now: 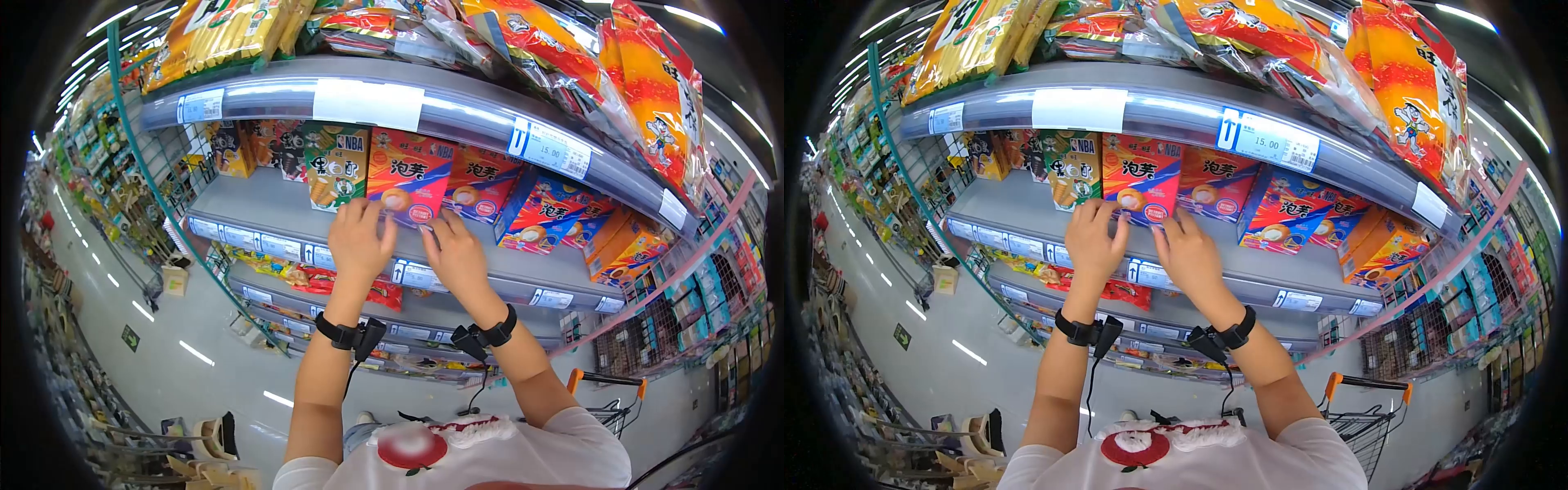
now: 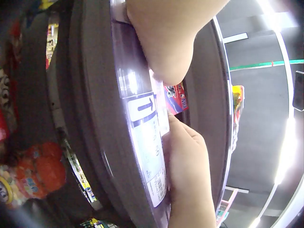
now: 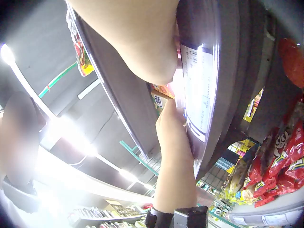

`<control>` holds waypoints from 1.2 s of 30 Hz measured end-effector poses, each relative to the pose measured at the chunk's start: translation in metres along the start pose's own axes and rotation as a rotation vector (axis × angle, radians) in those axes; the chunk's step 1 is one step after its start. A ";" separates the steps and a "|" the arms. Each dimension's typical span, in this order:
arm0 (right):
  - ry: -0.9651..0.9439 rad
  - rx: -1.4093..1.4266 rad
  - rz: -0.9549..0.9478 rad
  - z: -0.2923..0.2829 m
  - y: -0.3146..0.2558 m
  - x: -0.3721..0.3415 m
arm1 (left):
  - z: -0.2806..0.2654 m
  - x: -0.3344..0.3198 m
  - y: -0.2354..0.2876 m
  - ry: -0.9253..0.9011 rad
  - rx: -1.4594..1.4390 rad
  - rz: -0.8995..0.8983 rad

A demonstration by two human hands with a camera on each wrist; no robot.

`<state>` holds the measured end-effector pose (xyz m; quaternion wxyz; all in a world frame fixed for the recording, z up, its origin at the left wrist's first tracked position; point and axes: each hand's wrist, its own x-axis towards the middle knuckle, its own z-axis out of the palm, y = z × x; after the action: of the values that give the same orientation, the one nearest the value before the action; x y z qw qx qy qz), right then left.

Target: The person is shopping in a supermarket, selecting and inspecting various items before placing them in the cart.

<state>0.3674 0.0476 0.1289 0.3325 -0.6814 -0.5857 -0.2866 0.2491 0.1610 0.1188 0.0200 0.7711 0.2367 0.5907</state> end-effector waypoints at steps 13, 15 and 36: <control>-0.019 -0.041 -0.077 -0.006 0.000 0.001 | -0.001 0.000 0.000 -0.005 0.004 -0.009; -0.009 -0.048 -0.099 -0.004 0.002 0.000 | -0.001 0.000 -0.001 -0.021 0.011 -0.019; -0.024 -0.074 -0.103 -0.003 0.002 -0.001 | -0.001 0.002 0.001 -0.182 0.041 -0.113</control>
<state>0.3692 0.0442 0.1299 0.2849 -0.6657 -0.6129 -0.3164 0.2486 0.1604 0.1211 0.0590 0.8073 0.2888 0.5114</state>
